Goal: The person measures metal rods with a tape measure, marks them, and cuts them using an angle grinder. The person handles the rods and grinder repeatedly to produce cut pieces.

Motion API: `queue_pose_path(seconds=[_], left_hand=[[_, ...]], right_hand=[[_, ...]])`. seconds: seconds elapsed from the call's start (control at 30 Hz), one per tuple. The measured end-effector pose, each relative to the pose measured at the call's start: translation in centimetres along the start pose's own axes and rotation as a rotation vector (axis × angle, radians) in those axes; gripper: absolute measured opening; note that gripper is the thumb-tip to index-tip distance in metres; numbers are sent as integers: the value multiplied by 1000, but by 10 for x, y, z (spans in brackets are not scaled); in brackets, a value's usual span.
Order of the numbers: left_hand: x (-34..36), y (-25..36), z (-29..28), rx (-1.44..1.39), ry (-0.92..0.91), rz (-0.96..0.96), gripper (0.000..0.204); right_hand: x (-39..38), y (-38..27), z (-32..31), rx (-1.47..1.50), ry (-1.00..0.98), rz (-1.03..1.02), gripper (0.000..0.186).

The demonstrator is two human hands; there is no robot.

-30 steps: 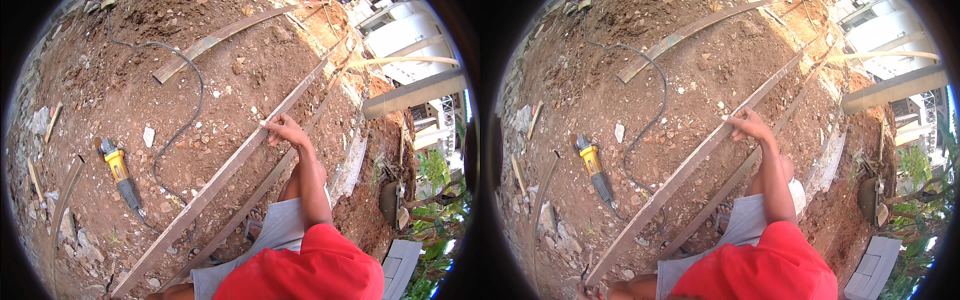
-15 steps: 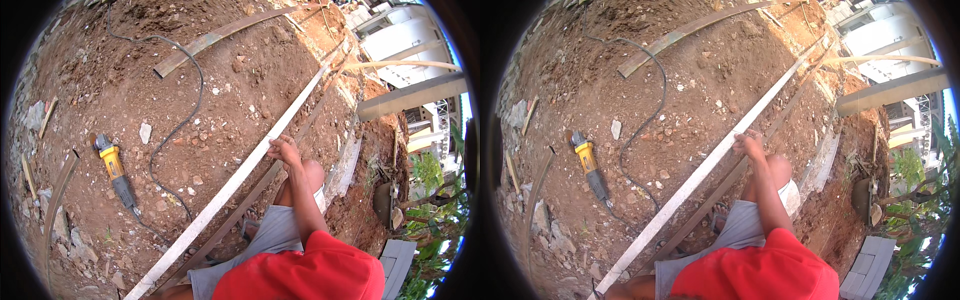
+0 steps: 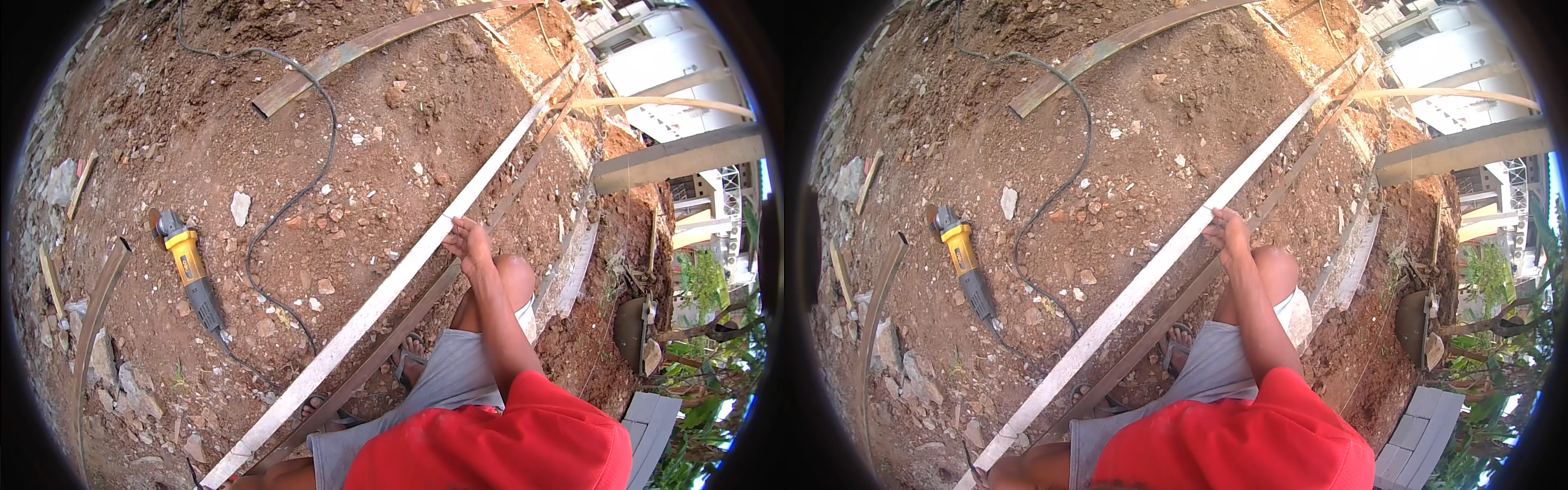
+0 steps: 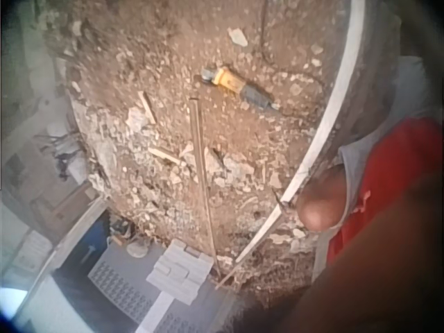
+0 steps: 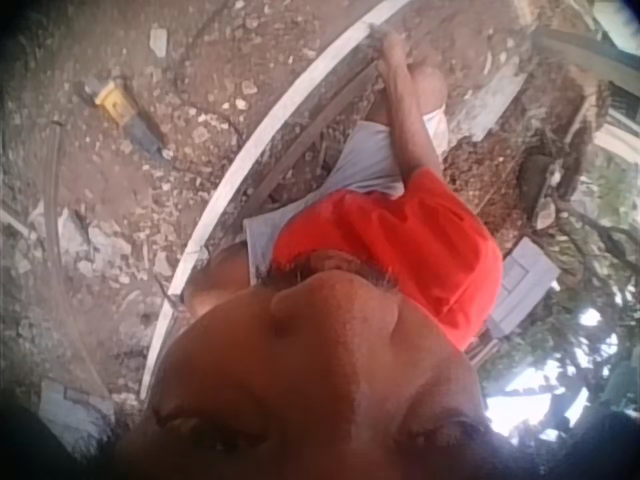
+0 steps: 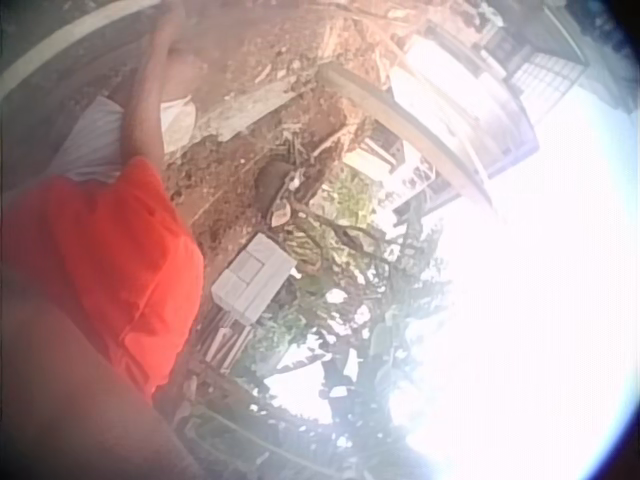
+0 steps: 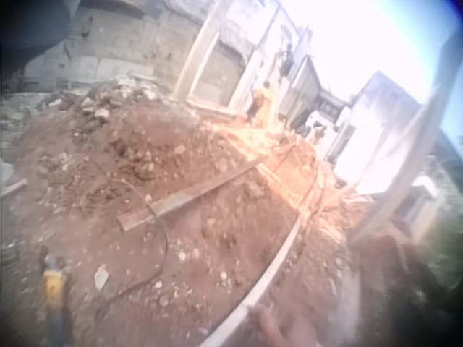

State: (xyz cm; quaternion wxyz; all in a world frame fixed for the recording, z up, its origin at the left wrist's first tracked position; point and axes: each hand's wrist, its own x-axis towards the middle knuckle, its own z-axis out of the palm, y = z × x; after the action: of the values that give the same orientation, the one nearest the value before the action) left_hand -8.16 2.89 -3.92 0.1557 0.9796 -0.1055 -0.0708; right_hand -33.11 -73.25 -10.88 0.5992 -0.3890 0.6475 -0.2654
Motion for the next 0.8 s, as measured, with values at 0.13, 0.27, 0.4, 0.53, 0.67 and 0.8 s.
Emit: queue_pose_path(seconds=[0.13,0.27,0.4,0.53,0.67,0.8], left_hand=[[-2,-3,-3,1,-5,-4,56],[-1,-6,-4,0,-10,-5,56],[-2,-9,-4,-3,-11,-3,56],[-1,-12,0,-4,-12,8,56],[1,-15,3,-6,-10,15,57],[-1,-18,2,-1,-2,27,57]], right_hand=[[9,4,-3,35,12,20,29],[14,8,-5,76,11,12,36],[9,5,-1,101,7,11,39],[0,-1,4,87,12,12,43],[3,1,3,94,-13,14,45],[4,3,1,111,-96,23,45]])
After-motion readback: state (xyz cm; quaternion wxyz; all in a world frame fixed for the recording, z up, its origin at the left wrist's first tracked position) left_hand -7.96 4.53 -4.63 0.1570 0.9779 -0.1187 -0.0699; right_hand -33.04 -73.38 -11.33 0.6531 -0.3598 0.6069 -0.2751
